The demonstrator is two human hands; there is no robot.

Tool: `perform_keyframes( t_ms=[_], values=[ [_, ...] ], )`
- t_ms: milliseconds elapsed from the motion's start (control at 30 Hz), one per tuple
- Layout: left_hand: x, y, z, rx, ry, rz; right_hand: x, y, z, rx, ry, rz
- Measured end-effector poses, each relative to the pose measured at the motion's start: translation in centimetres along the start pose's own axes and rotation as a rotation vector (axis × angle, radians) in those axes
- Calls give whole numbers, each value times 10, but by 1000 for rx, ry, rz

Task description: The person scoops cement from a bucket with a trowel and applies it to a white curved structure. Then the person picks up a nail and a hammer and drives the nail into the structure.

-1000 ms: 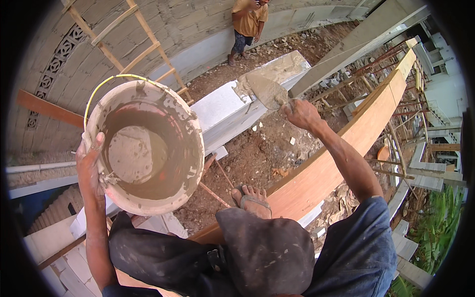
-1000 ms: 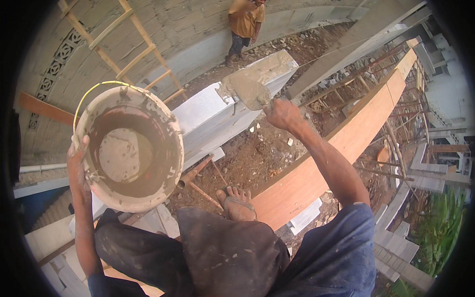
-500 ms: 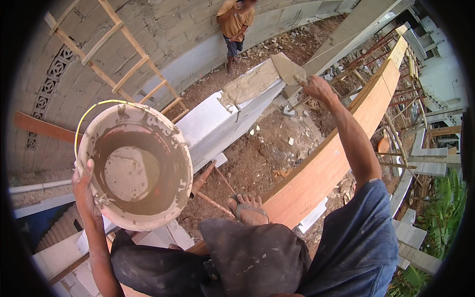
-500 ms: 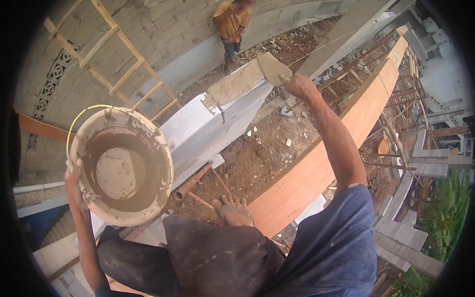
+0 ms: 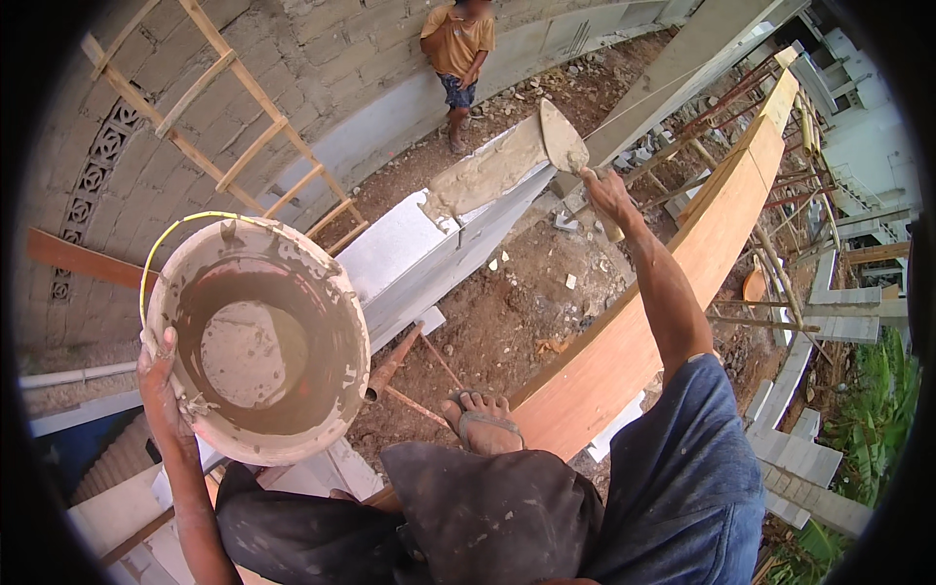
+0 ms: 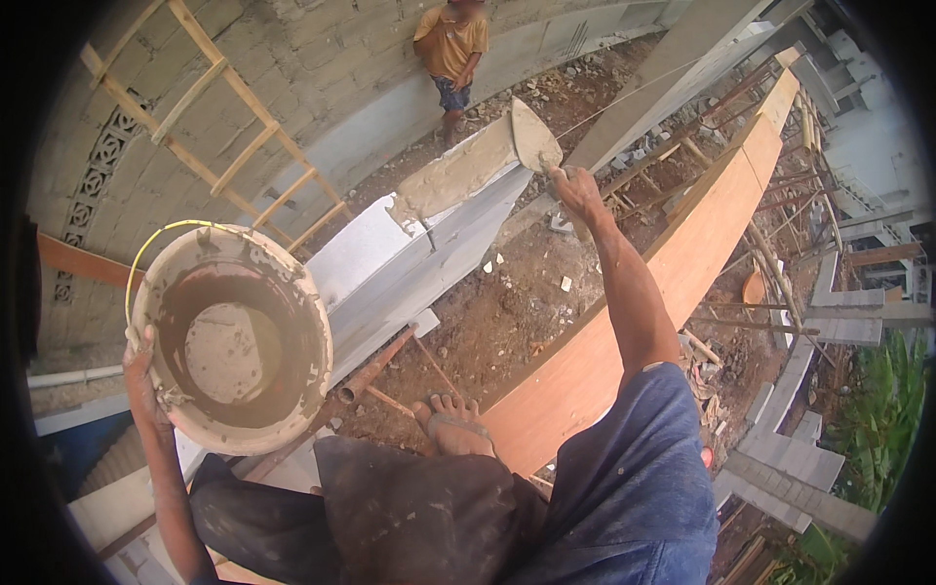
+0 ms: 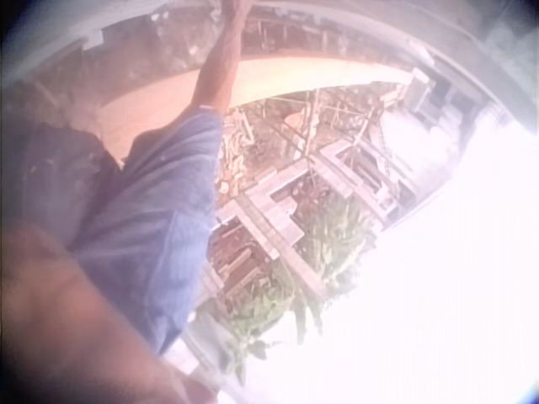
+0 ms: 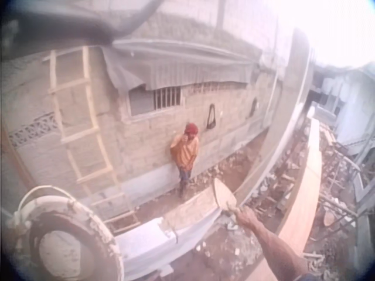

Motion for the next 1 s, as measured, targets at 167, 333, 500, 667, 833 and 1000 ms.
perform_keyframes(
  t_ms=[167, 333, 500, 667, 833, 1000],
  values=[
    [6, 6, 15, -71, 64, 4, 55, -8, -2, 3, -42, 8],
    [6, -1, 12, -54, 67, -4, 95, 38, 48, 64, -74, -77],
    [7, 1, 8, -12, 35, -3, 101, -1, 39, 140, 253, -14],
    [1, 0, 18, -37, 27, -2, 71, -51, -32, 59, 679, 109],
    [-1, 2, 10, -37, 1, -18, 63, -32, -109, 1, 731, 76],
    [2, 3, 24, -55, 39, -28, 161, 1, -173, -43, 581, -5]
  ],
)
Point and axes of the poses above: each hand's wrist, its own x-axis away from the middle knuckle, its own z-axis out of the back of the hand, y = z × x, the point moved 8 cm from there along -x, towards the middle knuckle, and after that the axes turned 2 degrees about y, right-handed, at the moved point
